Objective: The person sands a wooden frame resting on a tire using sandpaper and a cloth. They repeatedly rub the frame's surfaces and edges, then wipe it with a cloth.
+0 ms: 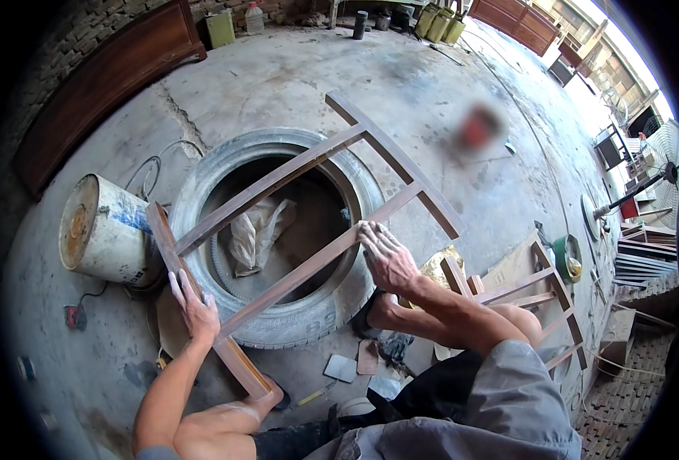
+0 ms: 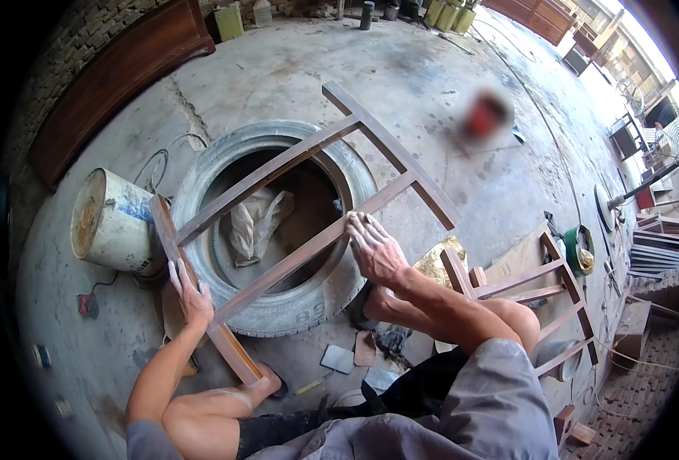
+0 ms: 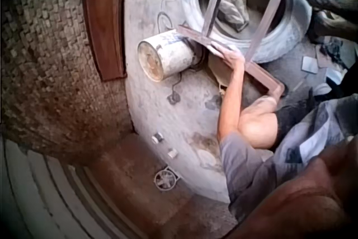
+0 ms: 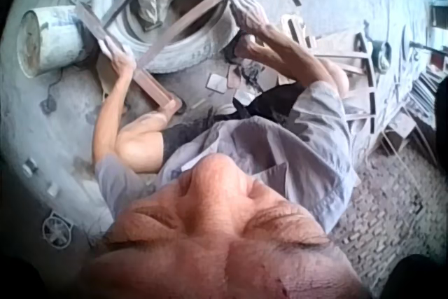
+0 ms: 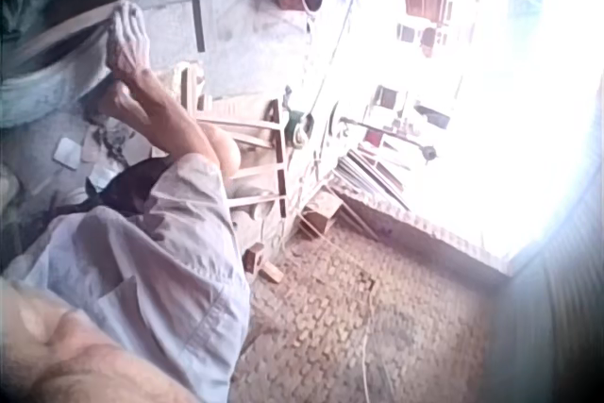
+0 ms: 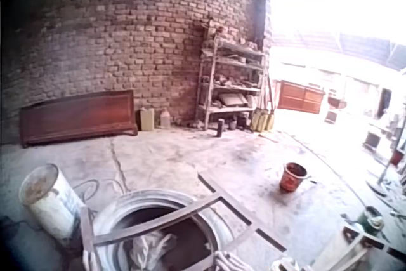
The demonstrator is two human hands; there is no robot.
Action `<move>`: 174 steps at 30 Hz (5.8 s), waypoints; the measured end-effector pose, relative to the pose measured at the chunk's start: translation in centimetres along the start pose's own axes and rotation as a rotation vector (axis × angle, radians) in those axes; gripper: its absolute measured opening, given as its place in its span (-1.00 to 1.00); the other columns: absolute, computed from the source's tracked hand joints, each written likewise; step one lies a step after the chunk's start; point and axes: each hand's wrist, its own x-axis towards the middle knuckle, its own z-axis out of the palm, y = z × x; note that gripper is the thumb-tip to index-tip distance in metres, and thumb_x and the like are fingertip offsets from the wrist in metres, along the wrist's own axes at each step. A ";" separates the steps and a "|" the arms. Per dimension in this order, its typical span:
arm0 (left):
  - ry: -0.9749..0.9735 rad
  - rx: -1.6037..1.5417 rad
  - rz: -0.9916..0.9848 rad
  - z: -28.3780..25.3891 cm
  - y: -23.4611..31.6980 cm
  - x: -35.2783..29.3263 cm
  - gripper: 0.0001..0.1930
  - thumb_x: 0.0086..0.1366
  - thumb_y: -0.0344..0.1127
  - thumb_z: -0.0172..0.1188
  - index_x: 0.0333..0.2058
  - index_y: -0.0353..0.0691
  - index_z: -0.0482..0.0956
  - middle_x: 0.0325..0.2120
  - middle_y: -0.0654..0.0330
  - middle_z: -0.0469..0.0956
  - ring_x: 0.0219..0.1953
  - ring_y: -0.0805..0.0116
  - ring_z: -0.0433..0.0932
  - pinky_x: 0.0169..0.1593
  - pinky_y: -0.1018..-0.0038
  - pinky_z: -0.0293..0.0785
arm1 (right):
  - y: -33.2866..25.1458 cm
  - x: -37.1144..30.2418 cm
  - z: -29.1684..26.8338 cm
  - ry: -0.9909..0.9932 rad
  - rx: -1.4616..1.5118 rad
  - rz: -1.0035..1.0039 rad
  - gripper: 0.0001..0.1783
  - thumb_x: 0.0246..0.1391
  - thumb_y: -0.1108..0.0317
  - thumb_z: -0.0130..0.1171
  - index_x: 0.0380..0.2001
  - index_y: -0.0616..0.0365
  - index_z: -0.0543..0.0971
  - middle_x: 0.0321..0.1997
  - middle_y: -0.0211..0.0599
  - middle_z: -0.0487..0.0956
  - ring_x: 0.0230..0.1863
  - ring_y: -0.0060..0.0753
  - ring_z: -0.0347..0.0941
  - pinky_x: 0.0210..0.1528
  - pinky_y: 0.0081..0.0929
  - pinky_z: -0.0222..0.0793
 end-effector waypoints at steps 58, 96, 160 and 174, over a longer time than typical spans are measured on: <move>0.140 -0.094 -0.038 1.1 -0.5 -0.5 -0.10 0.20 -0.58 0.20 0.50 -0.20 0.03 0.47 -0.20 -0.01 0.48 -0.25 0.06 0.50 0.14 0.12 | 5.4 0.9 -2.5 0.059 -0.150 0.047 -0.56 0.33 0.58 -0.06 0.24 0.35 0.48 0.35 0.20 0.46 0.44 0.21 0.32 0.48 -0.05 0.23; 0.069 -0.009 -0.021 0.4 0.3 -0.1 -0.14 0.20 -0.54 0.18 0.47 -0.27 0.05 0.50 -0.13 -0.05 0.48 -0.19 0.09 0.48 0.12 0.14 | 1.3 1.1 -2.5 0.116 -0.067 0.070 -0.42 0.14 0.63 0.06 0.28 0.39 0.41 0.39 0.22 0.40 0.44 0.27 0.28 0.46 -0.02 0.27; -0.067 -0.035 -0.060 -1.4 2.9 0.5 -0.11 0.17 -0.52 0.12 0.48 -0.38 -0.02 0.50 -0.25 -0.14 0.51 -0.27 -0.05 0.52 0.05 -0.04 | 14.1 20.6 2.2 0.179 -0.196 0.081 -0.40 0.14 0.44 0.06 0.27 0.40 0.39 0.36 0.22 0.41 0.41 0.27 0.31 0.46 -0.02 0.26; -0.020 -0.022 -0.030 -1.3 1.9 0.3 -0.11 0.17 -0.53 0.14 0.48 -0.36 0.00 0.49 -0.27 -0.10 0.48 -0.29 0.04 0.50 0.03 0.03 | 8.8 21.4 5.4 0.127 -0.326 -0.048 -0.41 0.18 0.40 0.05 0.27 0.42 0.41 0.32 0.18 0.45 0.44 0.16 0.30 0.57 -0.07 0.07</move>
